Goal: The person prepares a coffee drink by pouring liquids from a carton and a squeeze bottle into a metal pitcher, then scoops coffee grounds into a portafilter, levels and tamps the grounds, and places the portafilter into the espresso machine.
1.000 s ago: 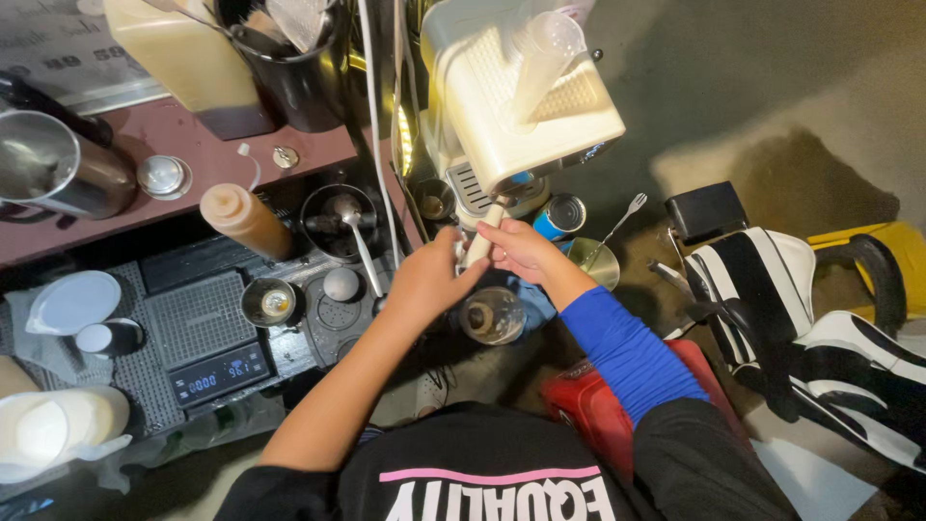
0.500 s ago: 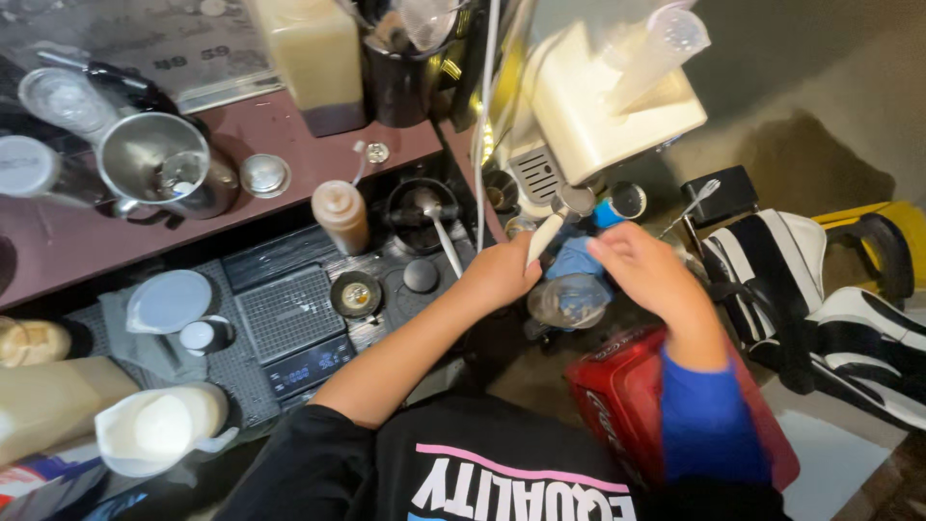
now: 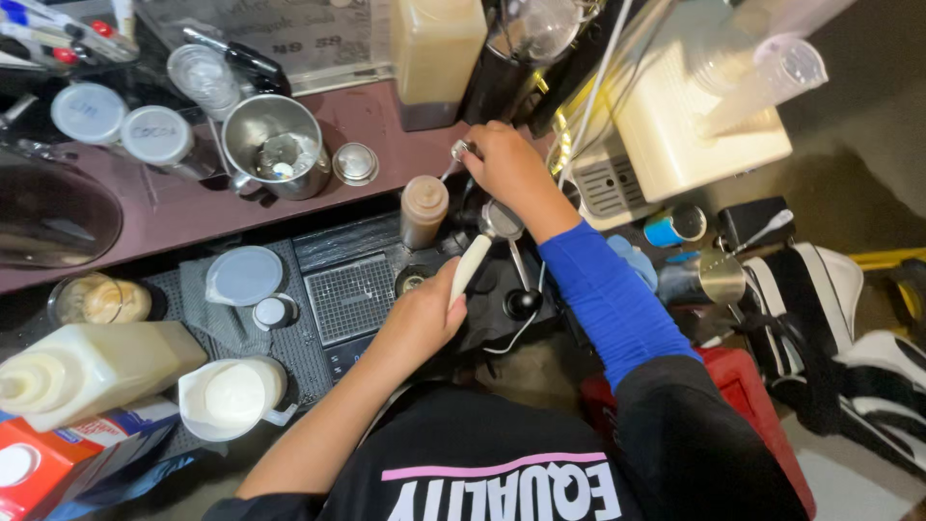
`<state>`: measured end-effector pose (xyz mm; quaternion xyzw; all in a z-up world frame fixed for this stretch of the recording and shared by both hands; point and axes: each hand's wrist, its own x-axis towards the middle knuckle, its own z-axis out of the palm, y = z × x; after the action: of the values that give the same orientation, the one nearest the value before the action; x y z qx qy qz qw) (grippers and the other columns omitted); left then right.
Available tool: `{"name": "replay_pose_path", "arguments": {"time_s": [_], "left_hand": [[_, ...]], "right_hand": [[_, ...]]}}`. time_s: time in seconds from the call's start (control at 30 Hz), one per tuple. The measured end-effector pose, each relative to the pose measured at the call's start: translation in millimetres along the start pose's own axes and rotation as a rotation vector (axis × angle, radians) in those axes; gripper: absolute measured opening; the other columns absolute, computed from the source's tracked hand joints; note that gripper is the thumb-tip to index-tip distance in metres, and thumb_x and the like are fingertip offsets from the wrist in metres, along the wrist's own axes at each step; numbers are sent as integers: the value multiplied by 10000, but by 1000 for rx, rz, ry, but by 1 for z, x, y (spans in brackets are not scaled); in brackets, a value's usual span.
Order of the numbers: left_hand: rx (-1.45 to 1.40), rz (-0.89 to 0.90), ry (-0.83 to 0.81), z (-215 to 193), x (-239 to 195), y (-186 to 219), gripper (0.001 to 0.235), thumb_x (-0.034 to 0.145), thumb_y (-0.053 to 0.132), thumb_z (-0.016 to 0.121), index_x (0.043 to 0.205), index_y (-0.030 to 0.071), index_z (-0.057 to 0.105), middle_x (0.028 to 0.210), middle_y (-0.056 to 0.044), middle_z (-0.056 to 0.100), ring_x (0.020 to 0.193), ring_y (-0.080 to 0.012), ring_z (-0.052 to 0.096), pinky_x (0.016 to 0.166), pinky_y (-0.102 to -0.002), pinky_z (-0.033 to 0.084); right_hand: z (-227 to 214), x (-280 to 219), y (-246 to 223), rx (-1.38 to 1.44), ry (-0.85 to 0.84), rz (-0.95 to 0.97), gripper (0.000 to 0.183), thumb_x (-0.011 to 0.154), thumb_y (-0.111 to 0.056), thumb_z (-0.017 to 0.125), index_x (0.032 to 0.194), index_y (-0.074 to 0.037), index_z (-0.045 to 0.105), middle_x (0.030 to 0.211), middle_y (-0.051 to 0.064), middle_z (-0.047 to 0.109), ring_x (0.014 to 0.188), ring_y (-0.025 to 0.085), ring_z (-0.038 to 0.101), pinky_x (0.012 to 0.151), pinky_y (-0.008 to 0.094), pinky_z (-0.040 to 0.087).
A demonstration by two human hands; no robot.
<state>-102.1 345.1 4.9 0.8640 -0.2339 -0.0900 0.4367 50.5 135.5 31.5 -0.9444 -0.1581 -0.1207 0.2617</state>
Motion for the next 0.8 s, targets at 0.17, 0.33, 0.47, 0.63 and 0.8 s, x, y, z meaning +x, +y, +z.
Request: {"name": "replay_pose_path", "arguments": {"time_s": [0.17, 0.33, 0.47, 0.63, 0.8], "left_hand": [[0, -68, 92, 14, -17, -17, 590, 893, 176, 646, 1418, -17, 454, 1058, -280, 695, 896, -450, 689, 765, -515, 556], [4, -177, 84, 24, -17, -18, 584, 911, 203, 645, 1429, 10, 457, 1050, -284, 693, 882, -450, 695, 766, -513, 564], [7, -152, 133, 32, -11, -14, 593, 901, 208, 653, 1423, 3, 459, 1030, -289, 695, 868, -462, 691, 761, -523, 559], [-20, -204, 131, 30, -8, -6, 582, 909, 215, 646, 1427, 20, 465, 1043, -292, 695, 890, -466, 691, 772, -519, 560], [-77, -274, 102, 28, -12, 8, 556, 913, 207, 635, 1423, 48, 477, 1053, -287, 700, 928, -456, 695, 797, -512, 559]], "right_hand": [[2, -7, 12, -22, 82, -74, 144, 926, -122, 745, 908, -5, 665, 864, 177, 652, 841, 388, 650, 731, 466, 514], [-43, -58, -12, 105, -79, 0, 140, 892, -142, 727, 862, -12, 683, 775, 136, 629, 692, 312, 653, 624, 405, 507], [-35, -65, -12, 138, -165, -68, 150, 875, -148, 739, 863, -9, 685, 767, 132, 625, 681, 286, 642, 618, 380, 506], [-30, -47, 20, 291, -244, 150, 182, 878, -183, 763, 840, -23, 687, 696, 110, 630, 617, 226, 597, 571, 335, 479], [-3, -2, 41, 172, -97, 63, 172, 879, -168, 788, 863, -18, 705, 697, 139, 632, 603, 260, 619, 589, 364, 492]]}}
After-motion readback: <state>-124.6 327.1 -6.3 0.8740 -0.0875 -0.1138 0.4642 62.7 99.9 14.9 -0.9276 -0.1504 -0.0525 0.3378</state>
